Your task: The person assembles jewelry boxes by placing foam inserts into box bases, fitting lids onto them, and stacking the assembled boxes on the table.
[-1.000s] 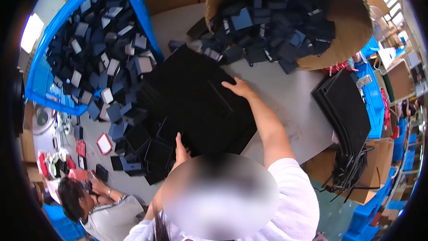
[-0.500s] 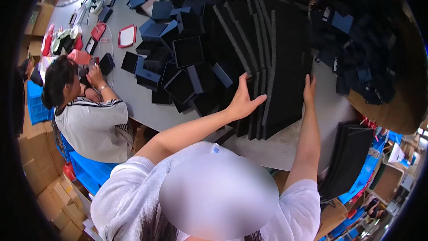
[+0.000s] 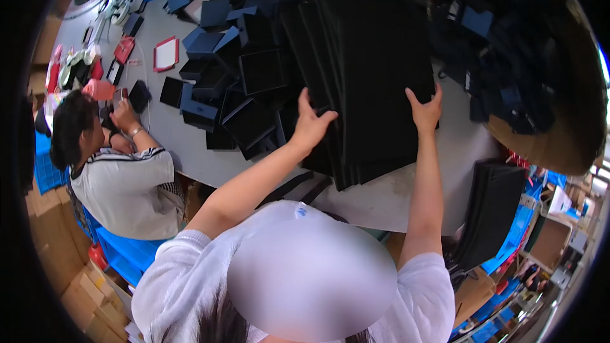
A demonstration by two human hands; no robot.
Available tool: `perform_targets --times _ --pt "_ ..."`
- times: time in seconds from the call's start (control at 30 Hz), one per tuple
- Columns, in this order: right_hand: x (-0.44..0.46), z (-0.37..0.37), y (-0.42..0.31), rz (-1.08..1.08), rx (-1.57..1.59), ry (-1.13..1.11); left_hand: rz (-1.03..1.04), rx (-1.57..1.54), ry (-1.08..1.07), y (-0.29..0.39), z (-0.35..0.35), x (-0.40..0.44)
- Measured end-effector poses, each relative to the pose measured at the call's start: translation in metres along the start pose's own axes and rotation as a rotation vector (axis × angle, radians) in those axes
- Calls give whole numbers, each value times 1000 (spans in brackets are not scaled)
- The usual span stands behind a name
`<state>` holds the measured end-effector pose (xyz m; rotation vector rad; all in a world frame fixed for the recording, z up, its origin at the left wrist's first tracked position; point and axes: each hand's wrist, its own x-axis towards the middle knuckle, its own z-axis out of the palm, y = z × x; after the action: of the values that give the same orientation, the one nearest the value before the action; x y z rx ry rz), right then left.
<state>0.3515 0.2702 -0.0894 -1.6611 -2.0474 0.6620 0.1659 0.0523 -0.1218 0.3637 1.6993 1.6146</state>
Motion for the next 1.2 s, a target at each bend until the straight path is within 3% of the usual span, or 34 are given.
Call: perform_targets --times 0.1,0.13,0.2,0.27,0.3,0.37,0.4,0.47,0.5,0.53,0.6,0.67,0.73,0.8,0.9,0.93,1.0,1.07,1.13,1.2 --pt "7 2 5 134 -124 -77 235 371 46 52 -18 -12" --pt "7 6 12 86 -149 -4 353 456 40 71 -23 -14" --pt "7 5 6 112 -18 101 153 39 -178 93 -23 -9" --pt "10 -21 -8 120 396 17 119 60 -231 95 -12 1" --pt "9 -31 -19 141 453 89 123 63 -241 96 -5 5" --pt "12 -45 -22 169 653 166 130 249 -210 94 12 14" --pt "12 -53 -26 194 696 205 372 313 -220 88 20 20" --pt "12 -60 -28 225 870 159 553 893 -242 82 35 16" --pt "11 -55 -29 227 807 26 527 968 -292 72 40 17" --pt "9 -48 -28 231 742 -103 538 967 -295 61 41 21" --pt "-1 -6 -29 99 306 -10 616 731 -222 45 43 26" --pt "-14 5 -64 115 494 -207 646 735 -250 45 39 22" --pt "-23 20 -83 158 250 -80 677 871 -260 43 33 22" --pt "-12 33 -75 138 246 -95 697 958 -230 37 28 23" --pt "-6 31 -69 218 509 -313 619 1144 -301 35 25 25" --pt "-6 24 -66 219 508 -311 620 1143 -302 33 23 26" --pt "-5 2 -68 429 501 -124 607 1204 -329 33 21 26" --pt "14 -5 -15 478 945 -268 639 1203 -322 43 16 21" --pt "11 -17 -11 463 1094 -204 691 1202 -300 69 15 34" --pt "7 -24 -6 447 1150 -227 813 853 -263 103 5 65"
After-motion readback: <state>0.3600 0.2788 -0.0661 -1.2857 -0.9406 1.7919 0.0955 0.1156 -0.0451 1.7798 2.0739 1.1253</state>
